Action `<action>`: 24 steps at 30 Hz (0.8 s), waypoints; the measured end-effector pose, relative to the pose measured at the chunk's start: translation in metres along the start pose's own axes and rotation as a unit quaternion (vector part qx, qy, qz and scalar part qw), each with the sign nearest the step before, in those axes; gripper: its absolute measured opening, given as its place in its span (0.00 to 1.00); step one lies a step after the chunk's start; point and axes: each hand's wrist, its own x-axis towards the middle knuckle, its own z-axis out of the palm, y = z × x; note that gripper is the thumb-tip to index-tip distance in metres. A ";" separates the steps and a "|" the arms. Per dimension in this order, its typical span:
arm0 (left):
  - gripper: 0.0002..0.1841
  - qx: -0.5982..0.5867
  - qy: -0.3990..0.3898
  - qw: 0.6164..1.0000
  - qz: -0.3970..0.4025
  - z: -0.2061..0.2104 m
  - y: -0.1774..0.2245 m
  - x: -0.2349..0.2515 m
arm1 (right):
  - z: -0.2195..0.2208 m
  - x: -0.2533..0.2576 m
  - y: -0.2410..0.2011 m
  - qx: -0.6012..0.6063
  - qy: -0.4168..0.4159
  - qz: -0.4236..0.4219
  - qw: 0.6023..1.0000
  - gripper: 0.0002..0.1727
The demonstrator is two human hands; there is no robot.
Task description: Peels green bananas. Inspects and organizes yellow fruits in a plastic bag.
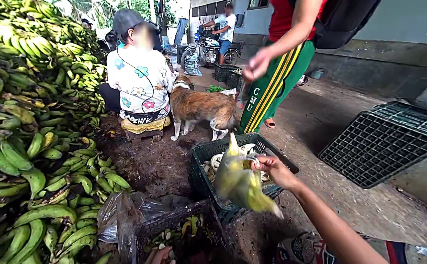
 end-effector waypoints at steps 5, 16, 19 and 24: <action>0.20 -0.119 0.016 0.991 0.052 0.001 0.021 -0.012 | 0.053 -0.049 -0.009 0.090 0.058 -0.087 0.990 0.15; 0.27 -0.367 -0.030 0.928 0.057 0.068 0.136 0.042 | 0.106 -0.105 -0.029 0.066 0.003 -0.119 0.991 0.16; 0.13 -0.415 -0.040 0.905 -0.082 0.063 0.166 0.056 | 0.107 -0.106 -0.032 0.043 -0.013 -0.131 0.990 0.15; 0.15 -0.476 -0.061 0.868 -0.125 0.040 0.175 0.069 | 0.092 -0.105 -0.035 0.108 0.118 -0.110 0.981 0.14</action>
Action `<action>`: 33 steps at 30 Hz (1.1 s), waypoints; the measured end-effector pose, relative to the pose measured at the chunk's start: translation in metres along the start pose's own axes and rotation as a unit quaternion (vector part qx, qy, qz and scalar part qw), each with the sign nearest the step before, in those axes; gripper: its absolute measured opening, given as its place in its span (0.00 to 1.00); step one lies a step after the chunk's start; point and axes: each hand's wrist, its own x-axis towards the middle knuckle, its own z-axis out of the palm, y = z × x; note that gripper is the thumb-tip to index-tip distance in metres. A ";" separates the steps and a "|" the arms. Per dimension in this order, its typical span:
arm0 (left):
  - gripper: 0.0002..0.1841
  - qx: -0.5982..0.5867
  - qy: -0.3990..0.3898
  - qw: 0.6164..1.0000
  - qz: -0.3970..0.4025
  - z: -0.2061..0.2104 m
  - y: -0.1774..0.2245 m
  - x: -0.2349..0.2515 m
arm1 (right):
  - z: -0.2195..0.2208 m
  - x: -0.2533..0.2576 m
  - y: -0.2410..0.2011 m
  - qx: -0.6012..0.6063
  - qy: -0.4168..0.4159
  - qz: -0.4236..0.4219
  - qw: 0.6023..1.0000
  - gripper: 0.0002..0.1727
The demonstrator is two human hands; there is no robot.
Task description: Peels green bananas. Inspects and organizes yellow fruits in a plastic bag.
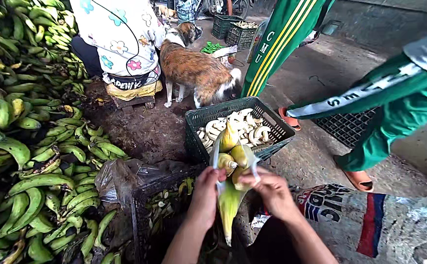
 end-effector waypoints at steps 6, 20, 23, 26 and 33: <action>0.17 -0.060 0.023 0.989 0.130 -0.031 0.038 -0.001 | -0.051 0.018 -0.017 0.120 0.135 -0.019 0.983 0.11; 0.11 -0.049 -0.061 0.966 0.247 -0.127 0.033 -0.088 | 0.017 -0.019 -0.020 0.398 0.076 0.086 0.910 0.10; 0.11 -0.039 -0.046 0.971 0.230 -0.143 0.022 -0.099 | 0.027 -0.030 -0.022 0.438 0.037 0.107 0.892 0.11; 0.11 -0.032 -0.032 0.976 0.215 -0.150 0.015 -0.102 | 0.031 -0.031 -0.020 0.446 0.033 0.117 0.887 0.11; 0.11 -0.079 0.028 0.975 0.205 -0.150 0.011 -0.095 | 0.045 -0.027 -0.017 0.385 0.087 0.141 0.908 0.10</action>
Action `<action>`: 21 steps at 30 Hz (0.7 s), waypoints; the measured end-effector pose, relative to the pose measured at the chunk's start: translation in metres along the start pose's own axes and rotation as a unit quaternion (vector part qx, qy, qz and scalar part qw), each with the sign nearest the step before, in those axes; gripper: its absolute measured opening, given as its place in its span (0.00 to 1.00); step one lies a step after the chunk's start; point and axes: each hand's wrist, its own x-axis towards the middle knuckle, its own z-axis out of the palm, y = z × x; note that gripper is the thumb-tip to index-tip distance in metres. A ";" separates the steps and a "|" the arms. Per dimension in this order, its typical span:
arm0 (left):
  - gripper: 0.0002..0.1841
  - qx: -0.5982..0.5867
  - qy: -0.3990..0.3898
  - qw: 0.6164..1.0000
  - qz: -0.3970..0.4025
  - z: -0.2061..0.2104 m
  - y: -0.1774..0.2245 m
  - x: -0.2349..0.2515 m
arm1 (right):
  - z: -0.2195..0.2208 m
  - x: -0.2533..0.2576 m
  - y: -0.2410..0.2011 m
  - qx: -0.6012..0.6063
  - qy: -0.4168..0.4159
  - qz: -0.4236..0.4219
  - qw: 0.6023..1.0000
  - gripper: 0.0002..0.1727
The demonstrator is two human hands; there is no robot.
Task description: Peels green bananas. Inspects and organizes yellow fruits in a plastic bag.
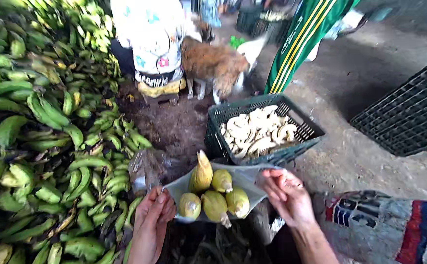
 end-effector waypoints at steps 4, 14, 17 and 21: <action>0.15 0.001 0.026 1.000 -0.002 0.003 0.001 0.017 | 0.005 0.012 0.006 0.002 0.045 0.009 0.999 0.19; 0.43 -0.168 0.254 0.927 -0.220 0.000 0.014 0.047 | 0.019 0.024 0.025 0.094 0.231 0.109 0.962 0.25; 0.41 -0.173 0.256 0.922 -0.235 0.000 0.015 0.050 | 0.021 0.029 0.023 0.114 0.260 0.118 0.951 0.24; 0.38 -0.145 0.221 0.931 -0.253 0.001 0.014 0.045 | 0.022 0.028 0.026 0.082 0.272 0.139 0.949 0.22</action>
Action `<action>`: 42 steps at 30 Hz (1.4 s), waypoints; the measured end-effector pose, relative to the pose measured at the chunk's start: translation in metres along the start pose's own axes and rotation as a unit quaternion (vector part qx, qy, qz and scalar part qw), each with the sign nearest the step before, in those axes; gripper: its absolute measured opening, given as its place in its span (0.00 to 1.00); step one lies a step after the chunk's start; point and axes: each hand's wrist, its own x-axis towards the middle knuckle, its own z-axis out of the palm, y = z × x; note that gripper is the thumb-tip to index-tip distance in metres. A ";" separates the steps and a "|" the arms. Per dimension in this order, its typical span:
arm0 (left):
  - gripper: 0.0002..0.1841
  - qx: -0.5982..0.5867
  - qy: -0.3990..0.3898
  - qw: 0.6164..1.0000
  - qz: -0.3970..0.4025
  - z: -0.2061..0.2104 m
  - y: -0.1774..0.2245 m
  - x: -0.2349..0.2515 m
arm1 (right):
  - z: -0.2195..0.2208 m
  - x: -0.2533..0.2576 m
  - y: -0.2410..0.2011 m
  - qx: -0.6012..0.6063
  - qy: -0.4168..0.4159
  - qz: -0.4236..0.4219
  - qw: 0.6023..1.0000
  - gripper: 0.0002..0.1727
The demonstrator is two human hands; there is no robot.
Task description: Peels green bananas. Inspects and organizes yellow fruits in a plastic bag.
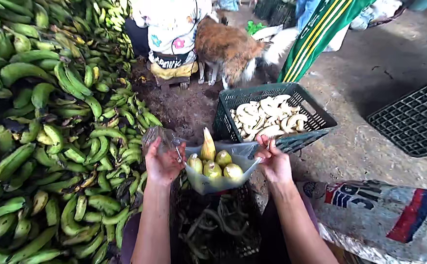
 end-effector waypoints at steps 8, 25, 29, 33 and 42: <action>0.23 -0.024 0.027 0.999 -0.017 0.018 -0.023 0.007 | 0.009 0.003 -0.008 0.005 0.154 0.056 0.987 0.17; 0.18 -0.007 0.034 0.999 -0.037 0.018 -0.029 0.004 | 0.010 -0.001 -0.005 0.003 0.169 0.074 0.983 0.14; 0.17 -0.010 0.037 0.999 -0.039 0.018 -0.028 0.006 | 0.012 0.001 -0.003 -0.012 0.161 0.072 0.984 0.15; 0.15 -0.020 0.033 0.998 -0.040 0.017 -0.028 0.008 | 0.013 0.002 0.000 -0.023 0.158 0.066 0.985 0.16; 0.13 -0.018 0.033 0.998 -0.041 0.019 -0.029 0.010 | 0.015 0.004 0.006 -0.039 0.154 0.058 0.986 0.17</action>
